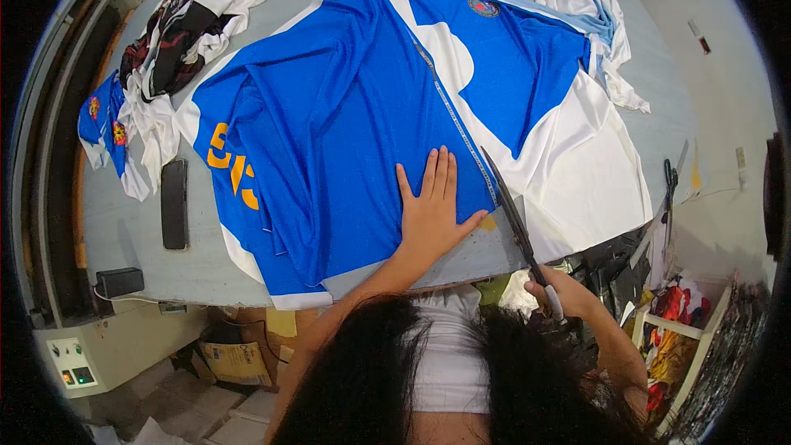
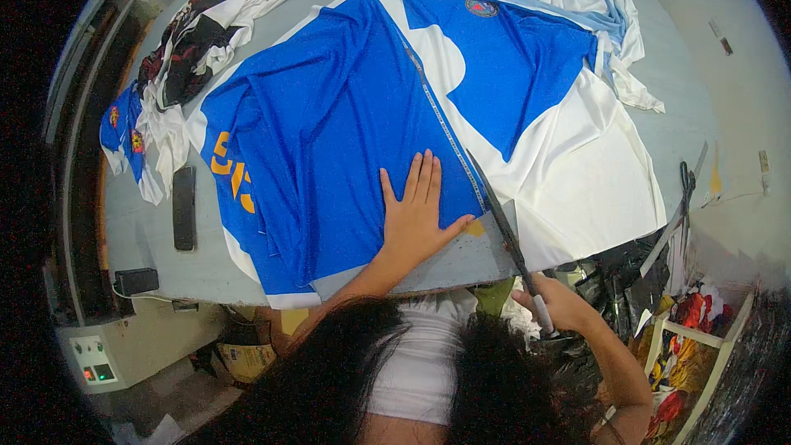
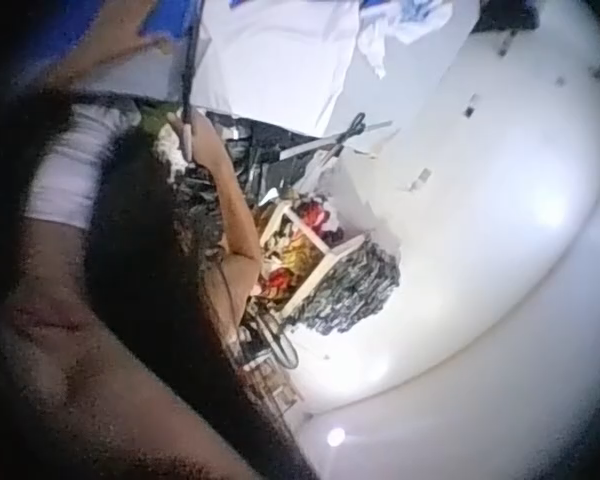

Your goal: Cutting out shirt patterns from a large piece of blue and white fabric using industrial scissors.

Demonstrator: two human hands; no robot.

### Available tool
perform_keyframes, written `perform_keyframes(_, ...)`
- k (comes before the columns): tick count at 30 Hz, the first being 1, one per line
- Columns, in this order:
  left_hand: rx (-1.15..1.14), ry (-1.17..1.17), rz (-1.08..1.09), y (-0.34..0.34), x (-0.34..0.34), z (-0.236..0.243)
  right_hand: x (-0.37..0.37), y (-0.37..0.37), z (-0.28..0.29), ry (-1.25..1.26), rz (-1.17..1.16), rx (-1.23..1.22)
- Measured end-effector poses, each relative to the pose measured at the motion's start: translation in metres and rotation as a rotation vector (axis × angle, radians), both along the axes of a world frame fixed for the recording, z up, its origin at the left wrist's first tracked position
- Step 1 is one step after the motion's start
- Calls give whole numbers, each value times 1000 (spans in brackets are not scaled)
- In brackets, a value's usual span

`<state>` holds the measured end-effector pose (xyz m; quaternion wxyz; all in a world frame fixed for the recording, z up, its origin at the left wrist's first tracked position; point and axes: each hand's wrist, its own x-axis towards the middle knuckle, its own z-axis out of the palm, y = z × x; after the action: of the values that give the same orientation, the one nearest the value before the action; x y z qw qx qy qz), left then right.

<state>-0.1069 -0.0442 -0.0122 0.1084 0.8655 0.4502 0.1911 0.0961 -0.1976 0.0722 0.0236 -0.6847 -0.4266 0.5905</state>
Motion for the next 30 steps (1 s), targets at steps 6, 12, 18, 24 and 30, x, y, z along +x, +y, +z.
perform_keyframes(6,-6,3,0,-1,-1,-1,0,1,-6,-75,91,69)
perform_keyframes(12,-16,-9,-4,-1,-1,2,-7,7,7,-95,147,127)
perform_keyframes(18,-9,-8,0,0,-1,2,-13,14,12,-161,161,80)
perform_keyframes(24,-2,-23,-2,0,-1,1,-18,10,5,-224,133,114)
perform_keyframes(30,-3,-21,1,-1,-3,1,-21,10,5,-194,115,153)
